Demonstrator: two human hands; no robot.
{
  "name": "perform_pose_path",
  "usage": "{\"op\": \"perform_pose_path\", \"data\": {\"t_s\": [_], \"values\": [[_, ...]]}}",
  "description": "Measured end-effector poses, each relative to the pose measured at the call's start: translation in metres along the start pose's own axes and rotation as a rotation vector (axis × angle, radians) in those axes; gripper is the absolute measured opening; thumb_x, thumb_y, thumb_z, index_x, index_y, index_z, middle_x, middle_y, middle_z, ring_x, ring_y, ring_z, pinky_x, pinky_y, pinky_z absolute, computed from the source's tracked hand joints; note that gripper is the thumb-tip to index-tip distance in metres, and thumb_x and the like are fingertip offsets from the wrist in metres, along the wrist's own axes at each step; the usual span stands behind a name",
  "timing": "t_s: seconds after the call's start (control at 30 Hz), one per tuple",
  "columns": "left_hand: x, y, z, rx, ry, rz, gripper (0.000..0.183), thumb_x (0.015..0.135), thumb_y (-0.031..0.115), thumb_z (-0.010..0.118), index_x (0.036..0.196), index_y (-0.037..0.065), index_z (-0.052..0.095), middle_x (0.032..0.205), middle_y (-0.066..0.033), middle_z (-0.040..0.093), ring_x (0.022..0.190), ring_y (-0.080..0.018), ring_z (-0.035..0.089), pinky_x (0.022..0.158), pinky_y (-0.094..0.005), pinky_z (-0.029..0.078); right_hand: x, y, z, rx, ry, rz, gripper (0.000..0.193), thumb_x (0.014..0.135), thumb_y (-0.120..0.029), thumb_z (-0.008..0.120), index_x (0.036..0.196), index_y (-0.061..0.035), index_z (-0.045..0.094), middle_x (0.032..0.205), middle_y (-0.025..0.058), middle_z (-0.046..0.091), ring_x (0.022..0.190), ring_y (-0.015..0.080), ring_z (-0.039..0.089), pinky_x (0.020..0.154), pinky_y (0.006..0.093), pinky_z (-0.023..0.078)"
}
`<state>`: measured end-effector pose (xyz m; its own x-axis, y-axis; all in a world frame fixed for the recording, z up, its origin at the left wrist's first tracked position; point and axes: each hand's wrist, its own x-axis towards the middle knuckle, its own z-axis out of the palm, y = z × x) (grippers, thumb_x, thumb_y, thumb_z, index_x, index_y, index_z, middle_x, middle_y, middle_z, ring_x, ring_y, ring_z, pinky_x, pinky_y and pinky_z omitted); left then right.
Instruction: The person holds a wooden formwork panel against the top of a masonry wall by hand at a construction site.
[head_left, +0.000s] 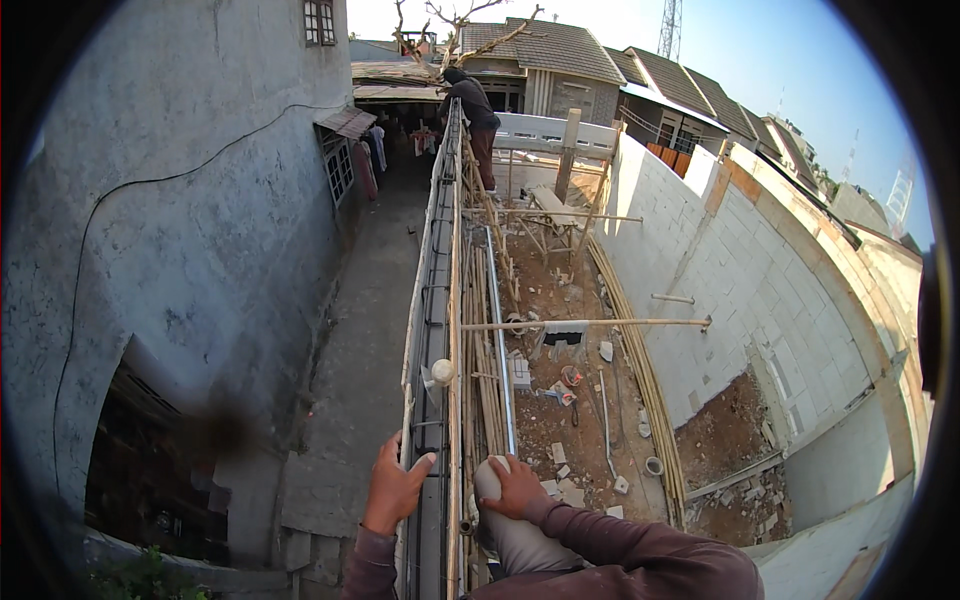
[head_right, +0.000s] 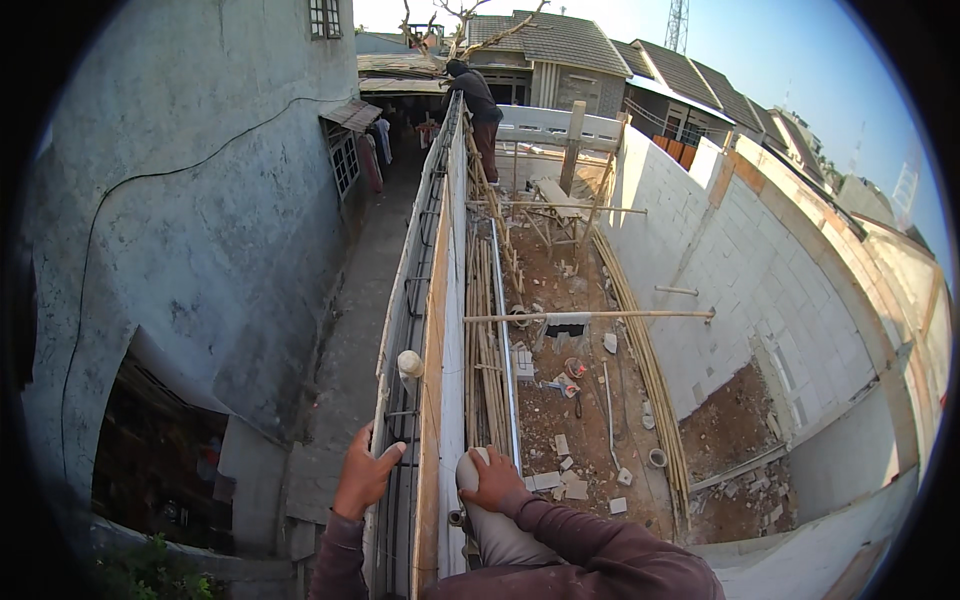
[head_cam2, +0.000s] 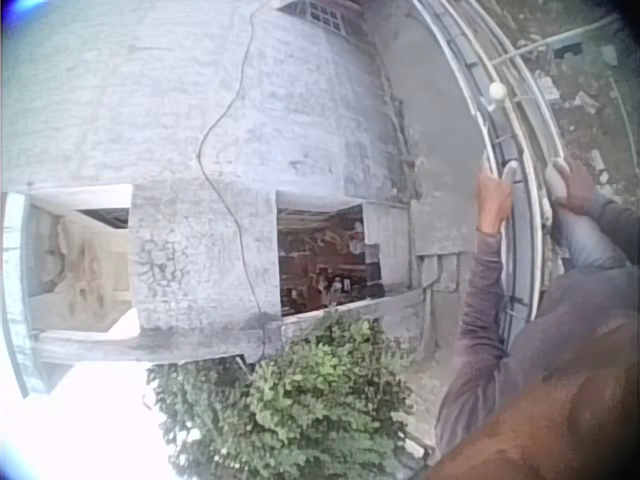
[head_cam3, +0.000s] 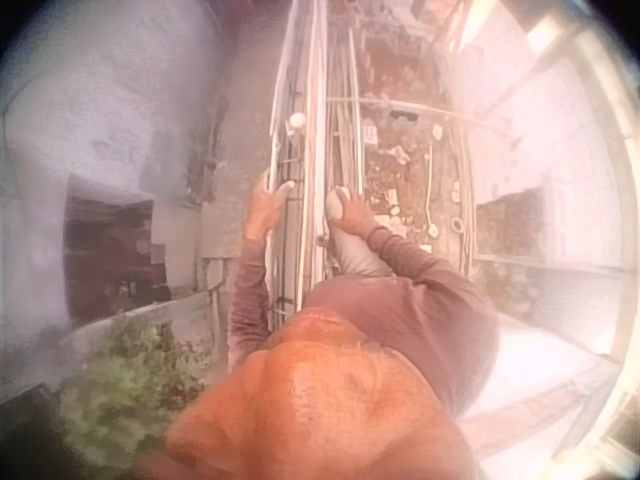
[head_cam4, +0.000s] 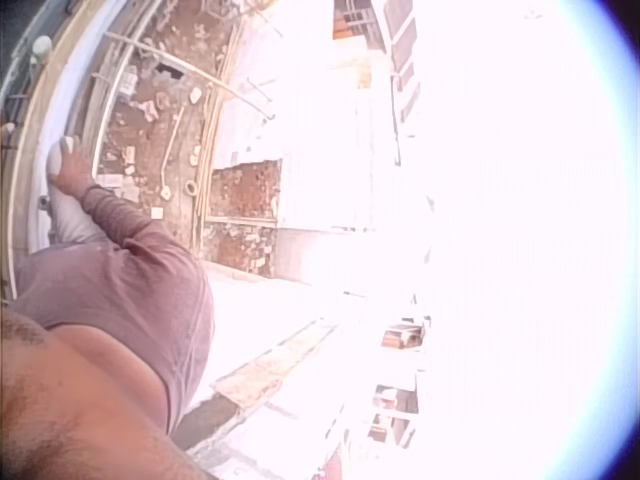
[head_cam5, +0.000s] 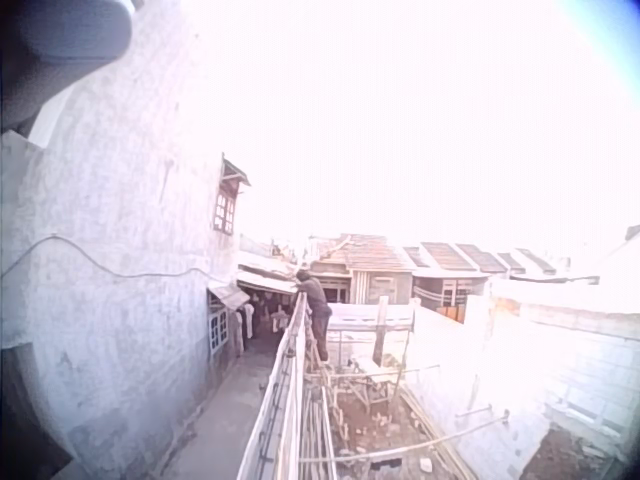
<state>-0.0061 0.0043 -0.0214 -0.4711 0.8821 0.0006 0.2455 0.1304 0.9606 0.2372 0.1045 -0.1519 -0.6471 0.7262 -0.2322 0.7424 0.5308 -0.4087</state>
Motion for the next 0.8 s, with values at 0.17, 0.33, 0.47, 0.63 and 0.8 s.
{"op": "perform_pose_path", "data": {"t_s": [0.17,0.33,0.47,0.63,0.8], "values": [[0.0002,0.0012,-0.0006,0.014,-0.015,0.007,0.061,0.091,0.023,0.079,0.142,-0.003,0.058,0.13,-0.022,0.065,0.12,-0.0342,0.066,0.104,-0.0422,0.05,0.001,-0.0009,-0.0008,-0.013,-0.011,0.015,0.101,0.088,-0.061,0.071,0.166,-0.0136,0.028,0.165,0.0316,0.03,0.146,0.0537,0.038,0.12,0.0588,0.036],[0.0003,0.0013,-0.0011,0.031,-0.017,0.009,0.062,0.092,0.024,0.079,0.143,-0.002,0.057,0.132,-0.0224,0.064,0.121,-0.0347,0.065,0.105,-0.0426,0.05,0.0009,-0.0033,-0.0033,-0.011,-0.03,0.024,0.101,0.088,-0.062,0.07,0.166,-0.0134,0.028,0.165,0.0313,0.03,0.147,0.053,0.037,0.12,0.0592,0.036],[-0.0004,0.003,-0.001,0.027,-0.015,0.011,0.063,0.092,0.024,0.078,0.144,-0.003,0.056,0.133,-0.0227,0.064,0.123,-0.0351,0.064,0.106,-0.0424,0.049,0.0014,-0.0016,-0.0008,-0.001,-0.008,0.0,0.102,0.088,-0.062,0.072,0.165,-0.0108,0.028,0.163,0.0343,0.031,0.144,0.0571,0.039,0.12,0.059,0.035],[-0.0008,0.0067,-0.0012,0.035,-0.021,-0.001,0.065,0.091,0.024,0.079,0.144,-0.004,0.055,0.134,-0.0238,0.064,0.124,-0.0356,0.064,0.106,-0.0424,0.049,0.0024,0.0002,0.0013,-0.015,-0.006,0.006,0.103,0.087,-0.063,0.072,0.165,-0.012,0.028,0.163,0.0329,0.031,0.145,0.055,0.038,0.119,0.0602,0.036],[-0.0012,0.0048,-0.0006,0.04,-0.004,-0.012,0.067,0.09,0.025,0.079,0.144,-0.005,0.054,0.135,-0.0246,0.063,0.125,-0.0364,0.063,0.108,-0.0427,0.049,0.0019,-0.0014,0.0002,-0.008,-0.011,0.012,0.103,0.087,-0.062,0.072,0.165,-0.0131,0.028,0.164,0.0317,0.031,0.147,0.053,0.037,0.119,0.0617,0.036]]}}
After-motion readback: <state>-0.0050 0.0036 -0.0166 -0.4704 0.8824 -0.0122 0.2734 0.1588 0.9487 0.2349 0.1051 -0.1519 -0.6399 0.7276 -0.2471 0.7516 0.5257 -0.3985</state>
